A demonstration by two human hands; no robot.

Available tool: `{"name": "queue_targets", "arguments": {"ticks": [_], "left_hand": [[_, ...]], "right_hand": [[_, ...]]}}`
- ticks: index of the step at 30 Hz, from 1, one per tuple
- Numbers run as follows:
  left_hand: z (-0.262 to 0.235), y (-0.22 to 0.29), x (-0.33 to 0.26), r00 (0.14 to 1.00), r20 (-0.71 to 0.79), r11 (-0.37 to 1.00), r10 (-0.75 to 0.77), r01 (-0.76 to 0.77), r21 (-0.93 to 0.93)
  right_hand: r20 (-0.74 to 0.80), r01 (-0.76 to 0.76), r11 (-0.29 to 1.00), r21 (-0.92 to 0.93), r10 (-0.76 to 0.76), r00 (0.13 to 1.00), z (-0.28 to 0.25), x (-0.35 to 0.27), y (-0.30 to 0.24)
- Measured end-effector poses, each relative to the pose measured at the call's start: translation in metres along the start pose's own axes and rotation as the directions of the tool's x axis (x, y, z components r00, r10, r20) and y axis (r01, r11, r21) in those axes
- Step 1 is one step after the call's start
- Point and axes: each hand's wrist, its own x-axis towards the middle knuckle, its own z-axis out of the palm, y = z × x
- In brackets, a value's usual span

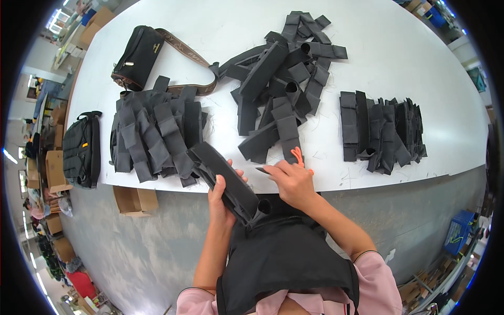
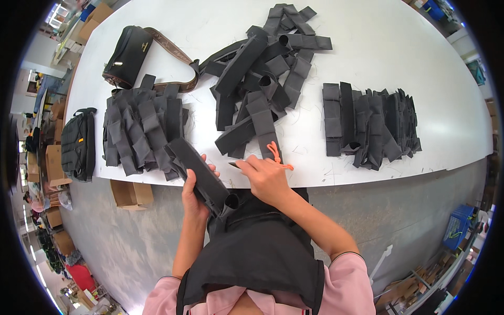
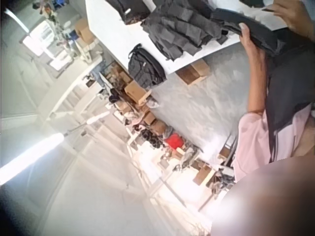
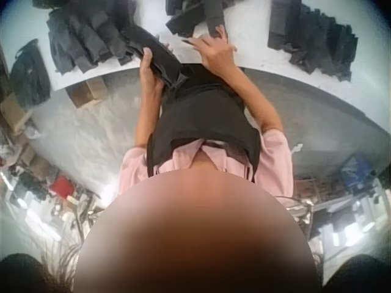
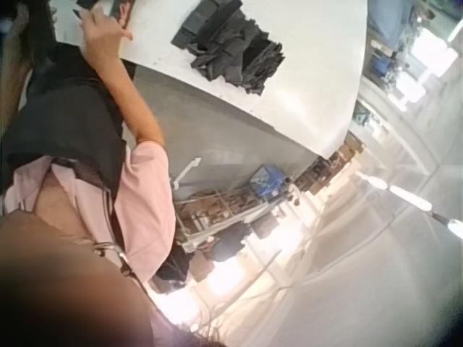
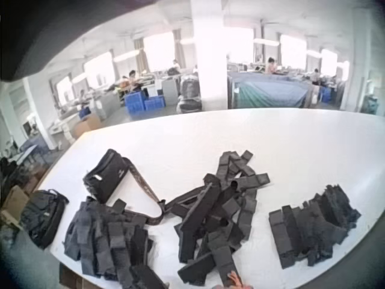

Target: Using small scissors to trim and sort black fabric straps in a manufacturing facility.

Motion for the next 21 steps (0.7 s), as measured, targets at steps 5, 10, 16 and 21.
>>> {"name": "queue_targets", "arguments": {"ticks": [5,10,16,21], "left_hand": [[-0.008,0.0,-0.003,0.998,0.052,0.997,0.038,-0.041,0.063],[0.011,-0.006,0.002,0.986,0.16,0.994,-0.046,0.029,0.105],[0.022,0.0,0.01,0.983,0.175,0.988,-0.048,0.02,0.156],[0.027,-0.012,0.015,0.975,0.206,0.982,-0.087,0.048,0.185]], "right_hand": [[-0.125,-0.314,0.939,0.143,0.332,0.935,-0.017,-0.018,0.013],[0.143,-0.739,0.549,0.391,0.756,0.638,0.006,-0.01,0.083],[0.425,-0.672,0.158,0.724,0.665,0.614,-0.061,0.02,0.027],[0.138,-0.649,0.556,0.518,0.695,0.706,-0.05,0.001,0.04]]}}
